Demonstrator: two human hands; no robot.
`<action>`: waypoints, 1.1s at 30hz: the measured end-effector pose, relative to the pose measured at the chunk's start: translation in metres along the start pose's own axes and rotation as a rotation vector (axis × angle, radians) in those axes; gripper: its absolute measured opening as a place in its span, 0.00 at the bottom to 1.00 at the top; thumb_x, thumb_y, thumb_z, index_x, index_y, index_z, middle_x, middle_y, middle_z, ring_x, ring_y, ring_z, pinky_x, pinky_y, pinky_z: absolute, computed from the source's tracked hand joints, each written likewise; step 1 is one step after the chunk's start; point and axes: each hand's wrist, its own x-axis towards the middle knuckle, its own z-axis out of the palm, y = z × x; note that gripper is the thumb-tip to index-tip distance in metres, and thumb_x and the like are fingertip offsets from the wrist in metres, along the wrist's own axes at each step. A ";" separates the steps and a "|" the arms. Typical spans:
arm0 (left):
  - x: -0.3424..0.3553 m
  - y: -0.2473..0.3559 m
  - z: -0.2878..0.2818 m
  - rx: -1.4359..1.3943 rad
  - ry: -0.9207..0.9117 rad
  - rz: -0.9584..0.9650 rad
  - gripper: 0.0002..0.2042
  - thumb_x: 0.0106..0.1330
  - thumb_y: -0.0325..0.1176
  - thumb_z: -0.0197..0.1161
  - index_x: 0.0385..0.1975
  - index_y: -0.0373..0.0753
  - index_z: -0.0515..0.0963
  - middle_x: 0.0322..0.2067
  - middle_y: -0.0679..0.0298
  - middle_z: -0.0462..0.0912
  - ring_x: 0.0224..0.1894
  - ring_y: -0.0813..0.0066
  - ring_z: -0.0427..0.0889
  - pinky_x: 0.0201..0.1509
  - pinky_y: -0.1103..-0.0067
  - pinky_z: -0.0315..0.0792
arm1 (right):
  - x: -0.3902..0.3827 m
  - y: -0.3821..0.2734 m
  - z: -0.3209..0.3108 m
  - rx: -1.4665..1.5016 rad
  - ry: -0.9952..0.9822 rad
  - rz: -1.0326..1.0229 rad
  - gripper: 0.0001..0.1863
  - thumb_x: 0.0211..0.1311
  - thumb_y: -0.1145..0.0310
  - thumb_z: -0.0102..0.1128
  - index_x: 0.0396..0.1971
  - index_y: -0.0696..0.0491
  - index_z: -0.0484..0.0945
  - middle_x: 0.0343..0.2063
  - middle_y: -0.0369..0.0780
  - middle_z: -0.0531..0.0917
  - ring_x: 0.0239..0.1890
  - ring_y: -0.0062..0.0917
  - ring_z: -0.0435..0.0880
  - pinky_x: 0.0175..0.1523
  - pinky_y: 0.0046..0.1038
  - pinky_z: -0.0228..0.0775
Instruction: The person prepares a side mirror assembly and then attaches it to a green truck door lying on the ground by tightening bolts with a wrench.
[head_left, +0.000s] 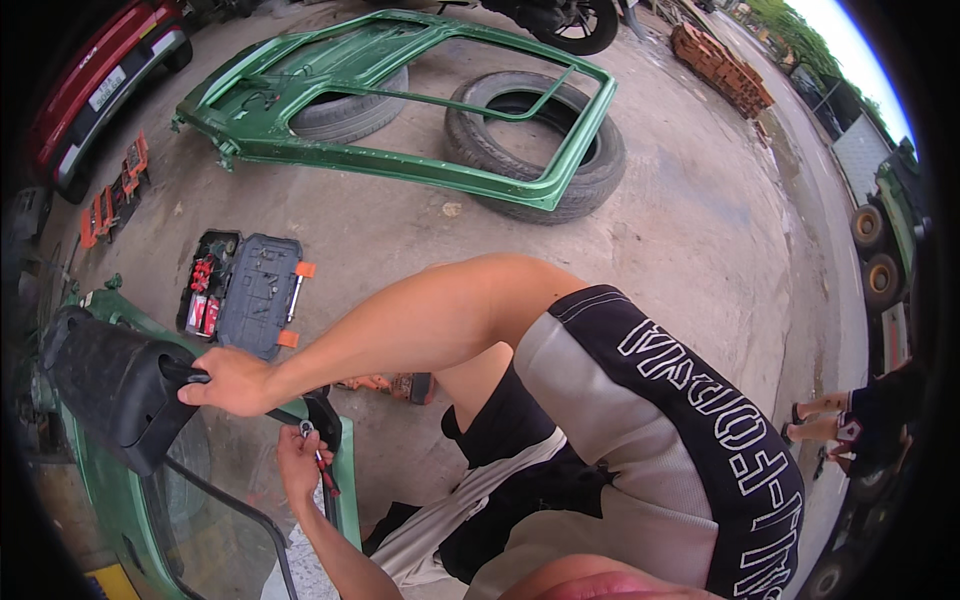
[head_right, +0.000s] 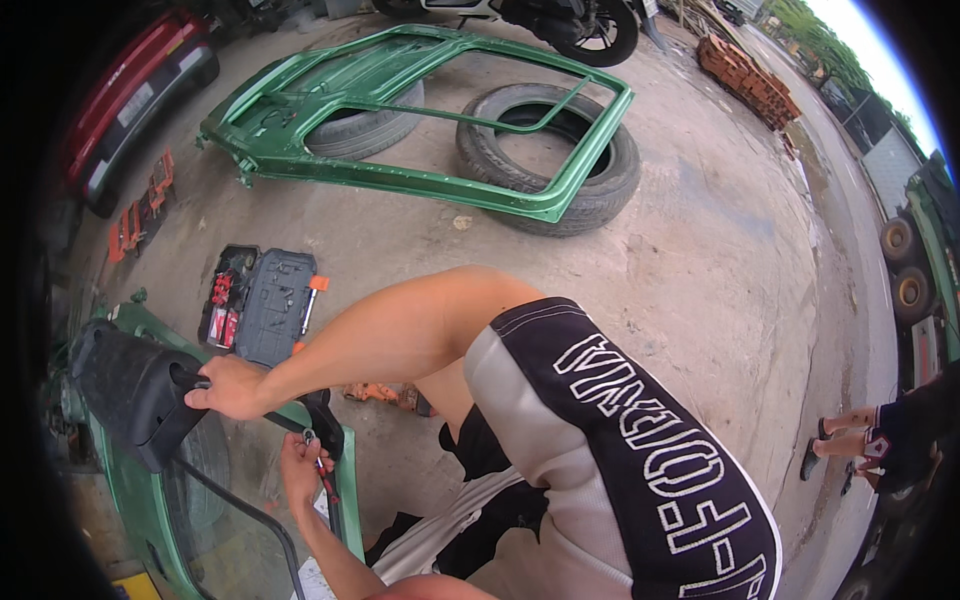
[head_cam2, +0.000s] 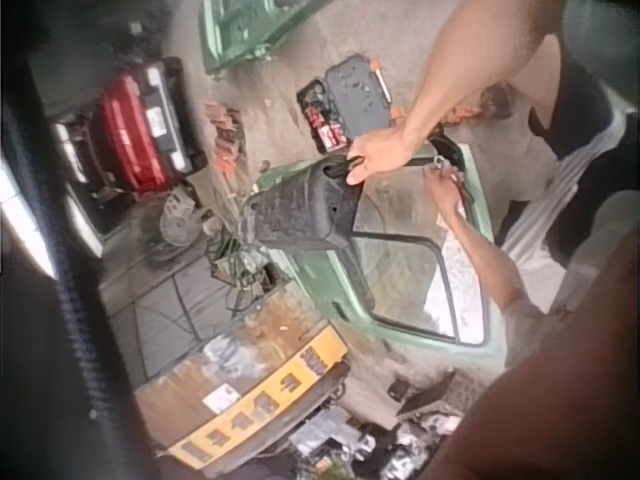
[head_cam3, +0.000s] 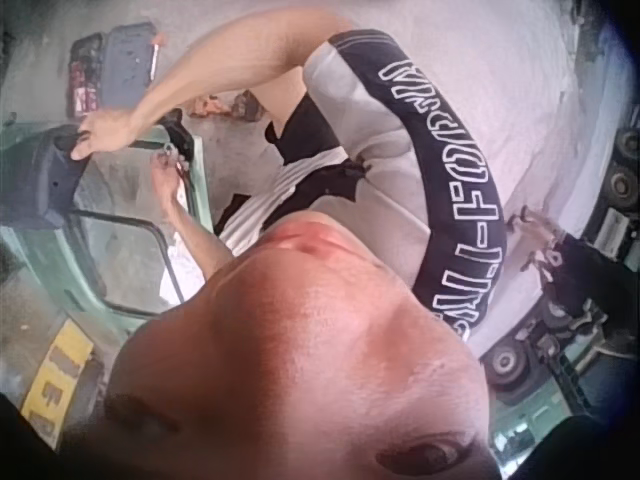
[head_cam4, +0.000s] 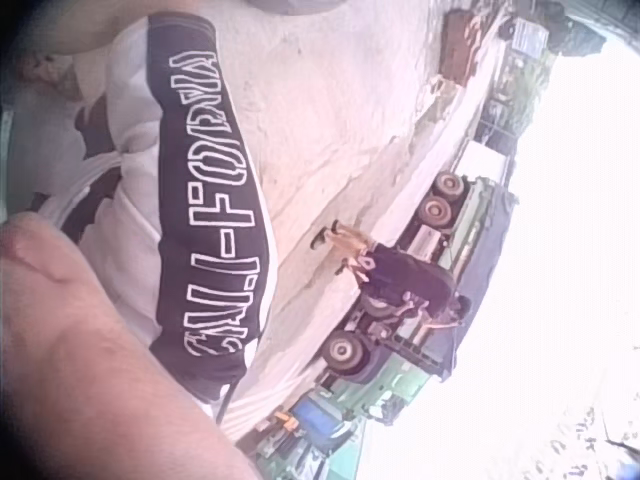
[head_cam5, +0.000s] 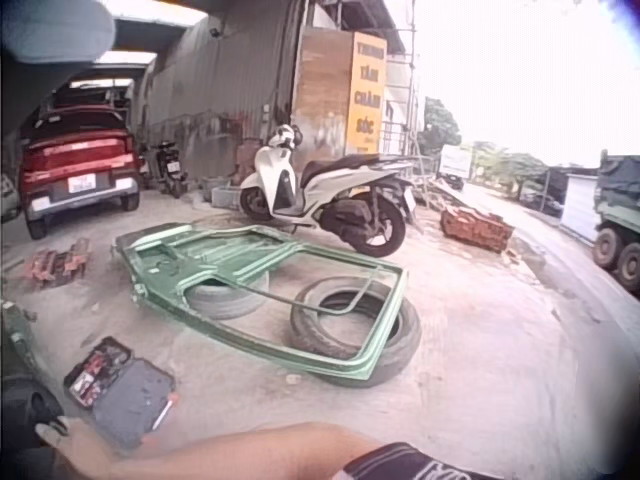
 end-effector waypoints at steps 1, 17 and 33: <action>-0.001 0.000 0.011 -0.084 0.054 -0.002 0.08 0.74 0.29 0.58 0.40 0.35 0.66 0.25 0.60 0.80 0.20 0.73 0.81 0.23 0.79 0.73 | -0.001 -0.003 -0.003 0.027 -0.004 0.007 0.24 0.64 0.50 0.62 0.32 0.62 0.81 0.21 0.47 0.81 0.30 0.38 0.84 0.41 0.40 0.72; 0.016 -0.009 0.111 -1.355 0.729 0.020 0.11 0.77 0.36 0.56 0.41 0.37 0.63 0.35 0.52 0.81 0.36 0.62 0.84 0.43 0.66 0.84 | -0.002 -0.019 0.000 -0.002 -0.053 0.190 0.26 0.65 0.45 0.61 0.37 0.59 0.82 0.18 0.40 0.78 0.24 0.30 0.80 0.37 0.37 0.70; 0.036 -0.001 -0.060 -0.221 -0.428 -0.197 0.10 0.71 0.35 0.65 0.36 0.35 0.78 0.24 0.65 0.80 0.20 0.80 0.75 0.24 0.82 0.67 | -0.002 -0.021 0.003 -0.018 -0.049 0.151 0.25 0.66 0.48 0.62 0.34 0.61 0.81 0.19 0.40 0.78 0.25 0.25 0.76 0.36 0.35 0.69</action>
